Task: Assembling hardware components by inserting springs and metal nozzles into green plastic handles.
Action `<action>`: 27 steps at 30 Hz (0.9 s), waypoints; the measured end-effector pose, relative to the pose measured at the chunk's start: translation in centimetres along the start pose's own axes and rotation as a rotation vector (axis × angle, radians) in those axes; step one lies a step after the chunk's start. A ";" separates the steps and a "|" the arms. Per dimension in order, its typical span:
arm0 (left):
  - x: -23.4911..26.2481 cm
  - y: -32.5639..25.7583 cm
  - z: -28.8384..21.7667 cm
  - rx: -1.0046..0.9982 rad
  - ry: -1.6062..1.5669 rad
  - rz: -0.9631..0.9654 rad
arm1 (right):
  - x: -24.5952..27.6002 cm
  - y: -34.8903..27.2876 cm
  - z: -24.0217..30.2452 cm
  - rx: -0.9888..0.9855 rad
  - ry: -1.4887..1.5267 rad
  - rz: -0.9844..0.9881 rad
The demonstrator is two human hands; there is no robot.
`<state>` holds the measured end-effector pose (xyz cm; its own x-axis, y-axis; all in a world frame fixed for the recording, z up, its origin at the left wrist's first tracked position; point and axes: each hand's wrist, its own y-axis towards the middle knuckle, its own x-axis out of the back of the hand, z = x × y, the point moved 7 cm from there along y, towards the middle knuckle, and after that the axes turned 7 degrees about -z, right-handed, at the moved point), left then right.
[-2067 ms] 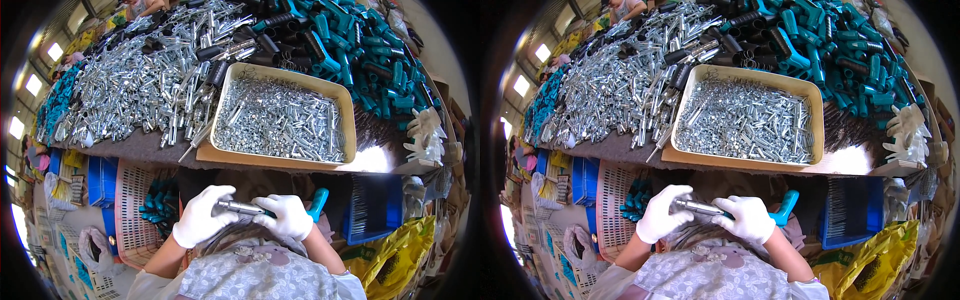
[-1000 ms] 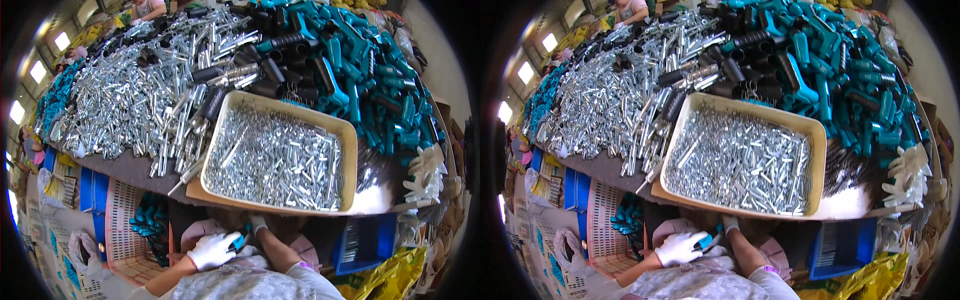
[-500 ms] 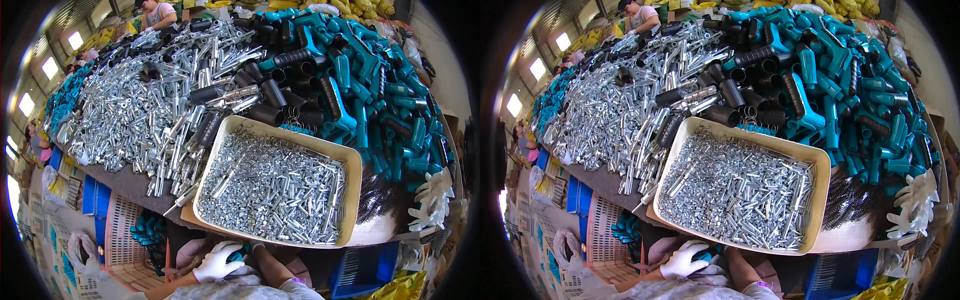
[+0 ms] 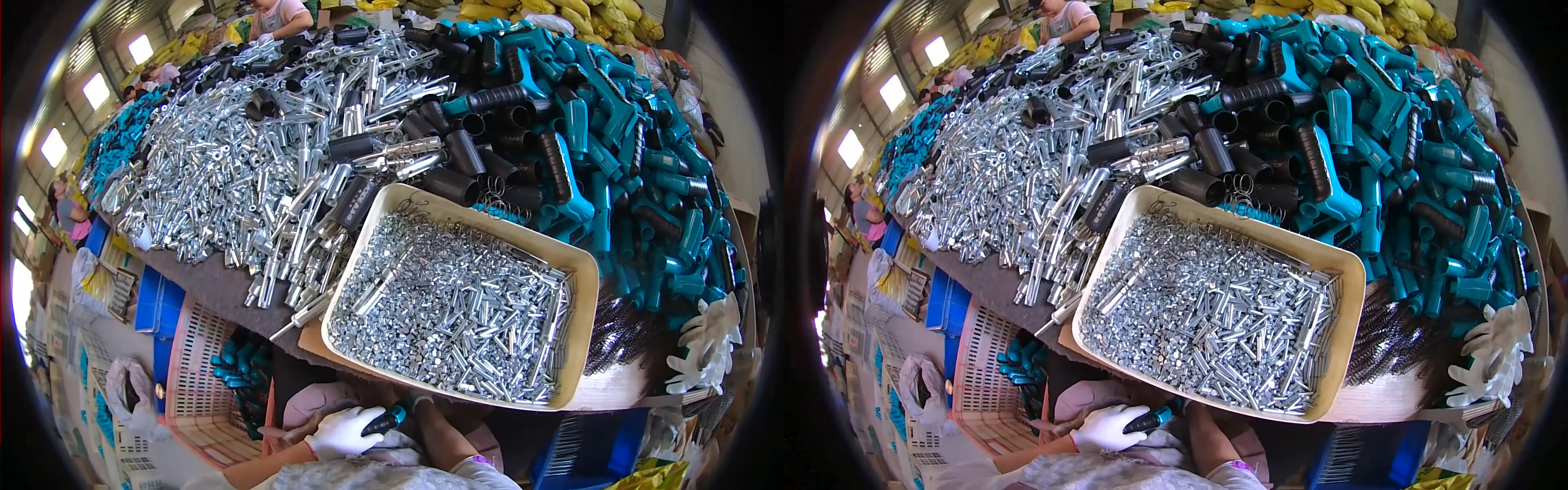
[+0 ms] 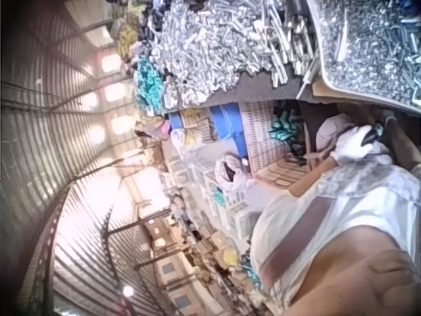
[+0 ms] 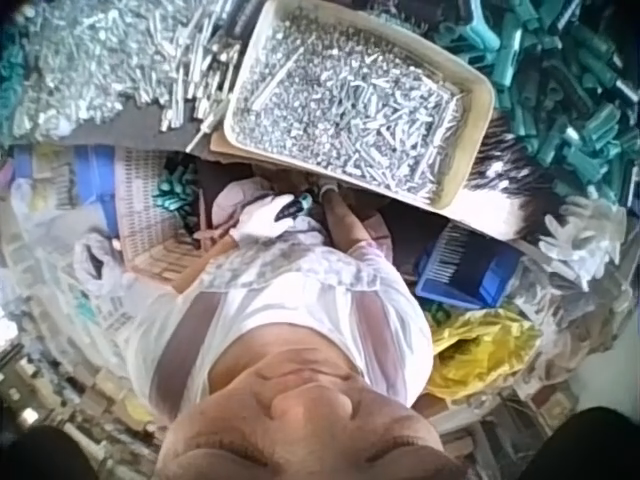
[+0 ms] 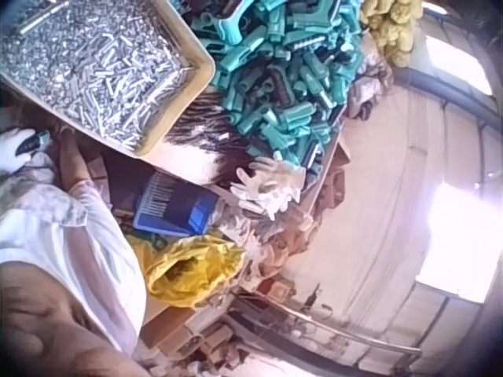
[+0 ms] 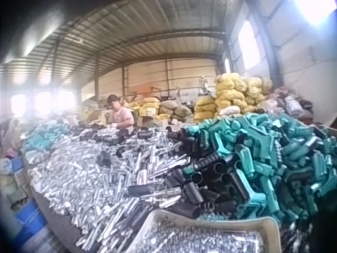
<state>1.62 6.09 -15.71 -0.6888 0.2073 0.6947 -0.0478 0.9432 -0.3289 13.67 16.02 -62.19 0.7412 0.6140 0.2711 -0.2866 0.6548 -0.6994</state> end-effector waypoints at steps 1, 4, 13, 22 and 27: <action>0.4 0.0 -0.3 0.007 -0.008 -0.017 | -0.1 -0.1 -0.4 0.003 0.002 -0.009; -0.4 0.3 0.1 -0.074 0.038 -0.093 | -0.2 0.5 -1.3 0.009 0.011 -0.030; -0.5 0.0 -0.8 -0.102 0.065 -0.099 | -0.4 2.4 -2.3 0.008 0.046 -0.109; -1.6 3.3 -3.2 -0.070 0.066 -0.086 | 3.1 3.7 -2.0 0.018 0.079 -0.199; -5.7 5.3 1.4 0.090 0.106 0.076 | 5.2 -5.0 9.0 0.180 -0.085 -0.229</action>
<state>4.26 9.58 -22.30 -0.6132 0.3078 0.7275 -0.0666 0.8975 -0.4359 13.49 19.94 -51.34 0.7480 0.4709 0.4678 -0.2262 0.8434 -0.4874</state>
